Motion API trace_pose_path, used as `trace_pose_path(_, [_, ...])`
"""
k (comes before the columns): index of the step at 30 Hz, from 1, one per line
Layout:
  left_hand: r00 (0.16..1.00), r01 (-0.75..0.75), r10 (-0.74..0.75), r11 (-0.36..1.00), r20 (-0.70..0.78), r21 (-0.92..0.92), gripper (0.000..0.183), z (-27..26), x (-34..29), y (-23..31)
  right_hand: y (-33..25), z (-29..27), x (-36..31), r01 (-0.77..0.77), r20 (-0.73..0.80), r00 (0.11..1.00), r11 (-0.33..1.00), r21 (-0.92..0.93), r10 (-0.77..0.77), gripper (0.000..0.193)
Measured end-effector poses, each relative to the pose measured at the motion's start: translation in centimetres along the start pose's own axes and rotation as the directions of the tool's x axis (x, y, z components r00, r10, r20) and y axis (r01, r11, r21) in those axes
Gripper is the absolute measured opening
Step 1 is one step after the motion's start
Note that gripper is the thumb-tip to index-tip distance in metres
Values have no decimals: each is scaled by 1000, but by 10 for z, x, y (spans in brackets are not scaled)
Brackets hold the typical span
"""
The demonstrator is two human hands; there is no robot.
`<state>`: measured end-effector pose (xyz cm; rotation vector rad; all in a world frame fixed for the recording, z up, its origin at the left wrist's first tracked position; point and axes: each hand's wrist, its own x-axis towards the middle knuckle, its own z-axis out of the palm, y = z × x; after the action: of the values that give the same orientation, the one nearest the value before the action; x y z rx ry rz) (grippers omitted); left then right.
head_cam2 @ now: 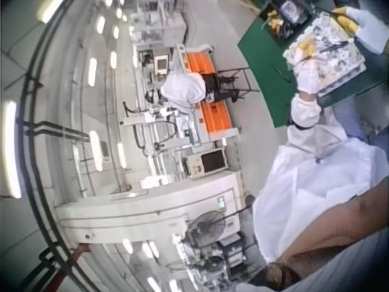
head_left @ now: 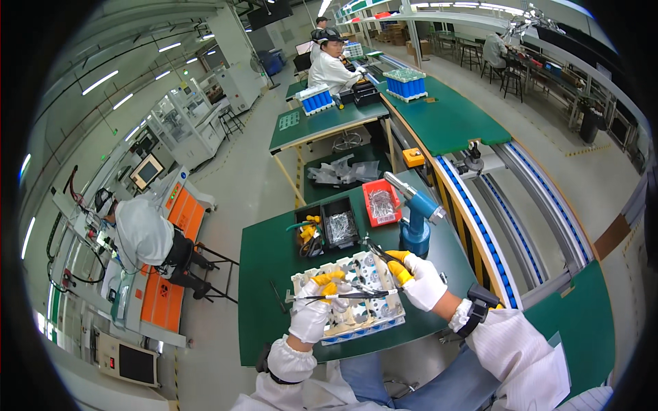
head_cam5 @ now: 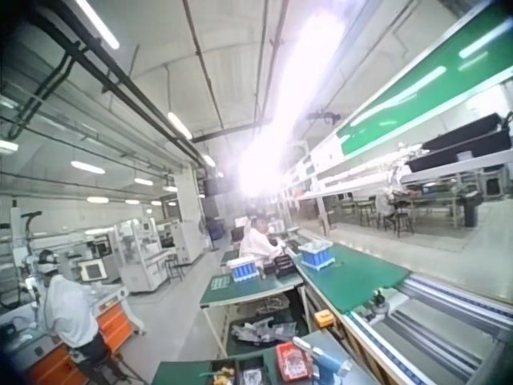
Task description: The worker is assembling a battery or power unit by installing components and using a pneumatic screwdriver.
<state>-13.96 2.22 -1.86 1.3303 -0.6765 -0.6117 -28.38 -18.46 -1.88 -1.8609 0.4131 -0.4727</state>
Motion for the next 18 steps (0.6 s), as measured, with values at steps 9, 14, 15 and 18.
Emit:
trace_pose_path(9, [981,-122,146,976,124,-183,32,12,-11,2,16,-3,3,-27,-31,999,995,100,30,27])
trace_pose_path(14, [992,27,-48,983,117,179,24,23,-14,10,53,8,19,-32,-114,992,971,236,60,23])
trace_pose_path(15, [989,87,-112,969,98,230,20,27,-13,13,66,7,20,-27,-149,987,978,207,59,22])
trace_pose_path(18, [989,86,-116,958,95,274,19,28,-17,15,81,15,16,-136,-99,982,970,202,158,23])
